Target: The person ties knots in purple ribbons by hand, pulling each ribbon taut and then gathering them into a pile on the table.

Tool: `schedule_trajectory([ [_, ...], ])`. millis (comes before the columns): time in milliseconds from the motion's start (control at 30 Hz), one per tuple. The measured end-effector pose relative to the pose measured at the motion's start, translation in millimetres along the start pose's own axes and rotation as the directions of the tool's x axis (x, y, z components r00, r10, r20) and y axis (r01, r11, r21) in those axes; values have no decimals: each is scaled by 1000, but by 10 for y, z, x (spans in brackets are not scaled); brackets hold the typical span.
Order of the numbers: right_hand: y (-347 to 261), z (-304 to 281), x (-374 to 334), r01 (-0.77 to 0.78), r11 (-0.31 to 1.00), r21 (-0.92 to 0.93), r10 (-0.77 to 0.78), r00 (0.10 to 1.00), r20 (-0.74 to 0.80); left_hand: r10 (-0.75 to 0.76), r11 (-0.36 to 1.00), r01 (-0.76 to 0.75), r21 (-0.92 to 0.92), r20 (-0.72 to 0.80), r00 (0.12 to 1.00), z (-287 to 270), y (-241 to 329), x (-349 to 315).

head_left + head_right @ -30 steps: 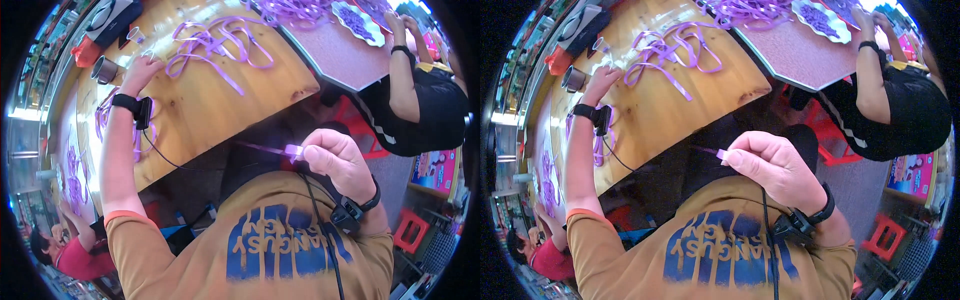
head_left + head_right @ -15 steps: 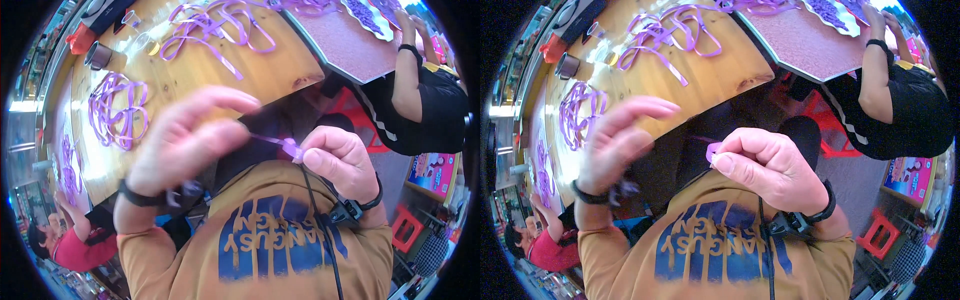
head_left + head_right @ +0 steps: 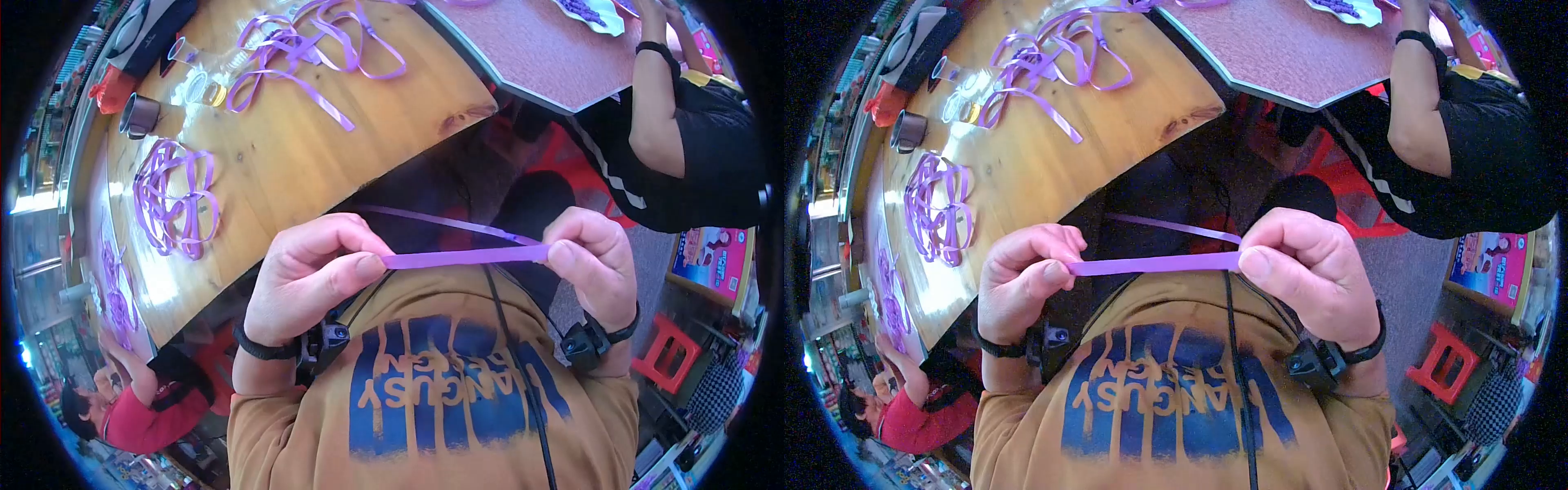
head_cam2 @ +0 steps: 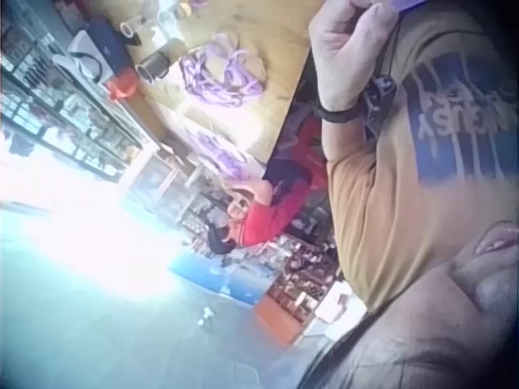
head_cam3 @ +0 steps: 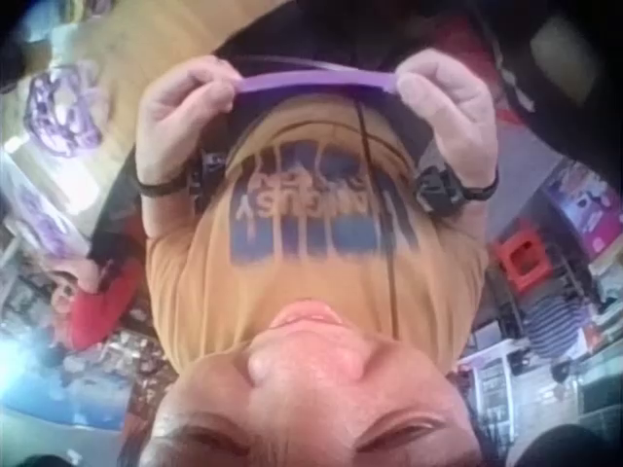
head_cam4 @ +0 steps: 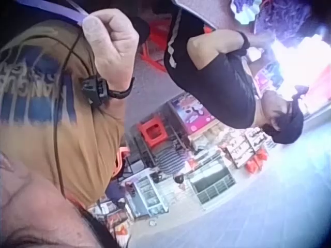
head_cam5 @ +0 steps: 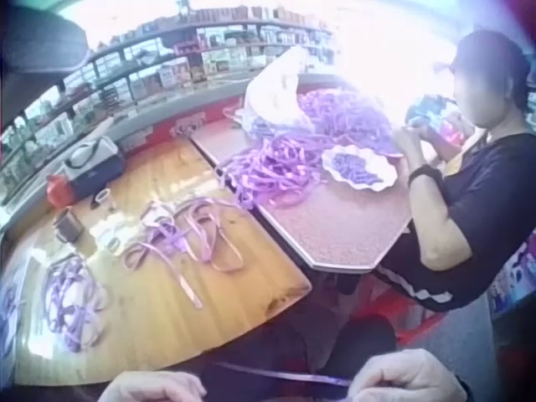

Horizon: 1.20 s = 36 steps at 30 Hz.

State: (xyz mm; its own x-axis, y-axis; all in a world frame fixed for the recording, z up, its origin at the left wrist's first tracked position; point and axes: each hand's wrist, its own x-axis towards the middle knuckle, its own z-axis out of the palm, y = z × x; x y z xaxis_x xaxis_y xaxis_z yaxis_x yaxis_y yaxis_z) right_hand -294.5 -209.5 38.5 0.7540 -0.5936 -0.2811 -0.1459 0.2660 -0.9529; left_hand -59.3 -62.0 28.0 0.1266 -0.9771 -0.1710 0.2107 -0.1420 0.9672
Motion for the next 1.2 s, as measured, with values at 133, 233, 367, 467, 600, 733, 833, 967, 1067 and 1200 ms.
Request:
schedule_trajectory([
  [133, 163, 33, 148, 57, 981, -188, -38, 994, 102, 35, 997, -37, -68, -21, 999, 102, -8, 1],
  [233, 168, 223, 241, 98, 994, -47, -70, 909, 412, 74, 996, -75, 37, 38, 997, 179, -20, 51],
  [367, 120, 428, 274, 144, 987, 71, -161, 893, 420, 52, 991, -54, 125, 21, 998, 215, -27, 59],
  [467, 51, 462, 315, 449, 848, -280, -349, 873, 341, 109, 987, -107, 116, -12, 994, 180, -55, 48],
  [600, 51, 516, 389, 624, 693, -361, -532, 781, 328, 111, 977, -108, 185, -7, 994, 123, -48, 26],
  [733, 32, 507, 396, 606, 660, -443, -555, 792, 256, 208, 974, -191, 125, -146, 967, 54, -101, 9],
  [833, 22, 514, 389, 587, 665, -462, -539, 805, 247, 392, 898, -320, 301, -220, 893, 49, -114, 4],
  [967, 12, 551, 404, 559, 702, -440, -513, 826, 232, 535, 663, -444, 603, 33, 844, 81, -77, 33],
  [1067, 2, 555, 417, 576, 695, -431, -519, 816, 254, 523, 579, -462, 673, 129, 843, 70, -95, 89],
  [1200, 45, 539, 425, 561, 712, -423, -493, 827, 269, 508, 567, -460, 683, 150, 848, 48, -101, 112],
])
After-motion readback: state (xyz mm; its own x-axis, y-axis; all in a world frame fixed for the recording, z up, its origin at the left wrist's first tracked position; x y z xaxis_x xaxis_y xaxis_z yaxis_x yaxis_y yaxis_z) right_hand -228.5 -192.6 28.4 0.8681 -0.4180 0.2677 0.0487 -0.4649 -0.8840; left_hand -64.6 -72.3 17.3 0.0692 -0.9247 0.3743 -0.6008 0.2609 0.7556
